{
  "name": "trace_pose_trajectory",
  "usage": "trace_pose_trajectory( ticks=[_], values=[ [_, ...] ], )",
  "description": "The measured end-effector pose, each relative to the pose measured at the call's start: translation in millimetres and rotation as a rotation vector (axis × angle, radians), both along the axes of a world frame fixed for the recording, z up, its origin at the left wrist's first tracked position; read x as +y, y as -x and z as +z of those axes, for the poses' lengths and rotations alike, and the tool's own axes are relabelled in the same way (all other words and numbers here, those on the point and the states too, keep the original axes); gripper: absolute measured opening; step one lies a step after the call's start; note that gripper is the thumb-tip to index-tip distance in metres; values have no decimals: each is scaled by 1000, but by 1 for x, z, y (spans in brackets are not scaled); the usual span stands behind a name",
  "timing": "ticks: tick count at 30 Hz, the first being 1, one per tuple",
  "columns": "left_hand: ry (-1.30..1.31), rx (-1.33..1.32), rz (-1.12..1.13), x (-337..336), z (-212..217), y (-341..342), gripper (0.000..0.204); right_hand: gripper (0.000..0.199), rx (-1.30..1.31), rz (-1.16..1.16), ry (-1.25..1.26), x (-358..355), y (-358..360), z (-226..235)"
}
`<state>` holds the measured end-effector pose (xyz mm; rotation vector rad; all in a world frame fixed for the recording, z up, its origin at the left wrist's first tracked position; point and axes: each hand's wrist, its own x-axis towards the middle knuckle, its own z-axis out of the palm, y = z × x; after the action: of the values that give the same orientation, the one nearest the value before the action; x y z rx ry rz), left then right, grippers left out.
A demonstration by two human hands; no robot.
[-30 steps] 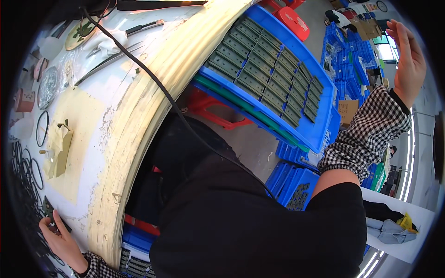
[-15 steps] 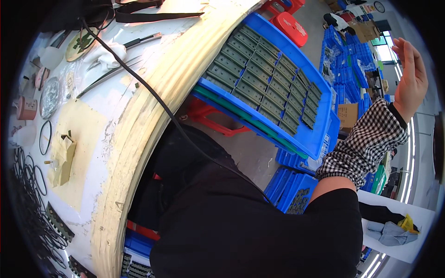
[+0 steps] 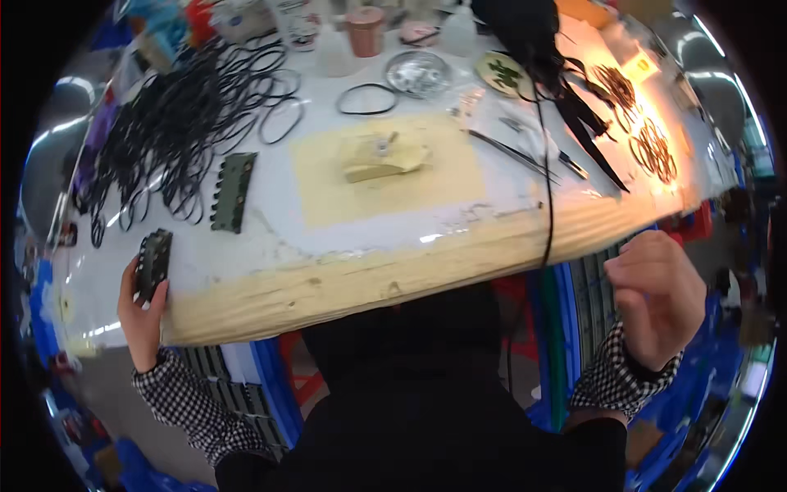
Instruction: Assembling electronic components and rubber bands onto a small toy vehicle chassis.
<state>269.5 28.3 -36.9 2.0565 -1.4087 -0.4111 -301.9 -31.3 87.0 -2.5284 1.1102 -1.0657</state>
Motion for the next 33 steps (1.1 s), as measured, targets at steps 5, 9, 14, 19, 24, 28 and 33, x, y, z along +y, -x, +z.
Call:
trace_pose_trajectory(
  ticks=[5,9,14,19,24,28,33],
  values=[
    [45,2,14,3,13,17,58,23,90,468,-44,-20,-93,-35],
    [-48,529,-135,6,51,67,70,33,-21,550,-64,-32,-142,-44],
    [-256,955,-499,-7,59,125,69,55,-2,588,-66,-40,-184,-47],
    [-342,1138,-634,-36,54,154,64,59,73,638,-249,-52,-166,-58],
    [-7,833,-882,-40,34,176,66,47,-50,510,-300,-55,-147,-63],
    [301,829,-671,-38,8,209,51,46,-81,490,-317,-55,-145,-67],
    [283,929,-562,-32,2,215,44,52,-81,470,-378,-57,-140,-68]
  ],
)
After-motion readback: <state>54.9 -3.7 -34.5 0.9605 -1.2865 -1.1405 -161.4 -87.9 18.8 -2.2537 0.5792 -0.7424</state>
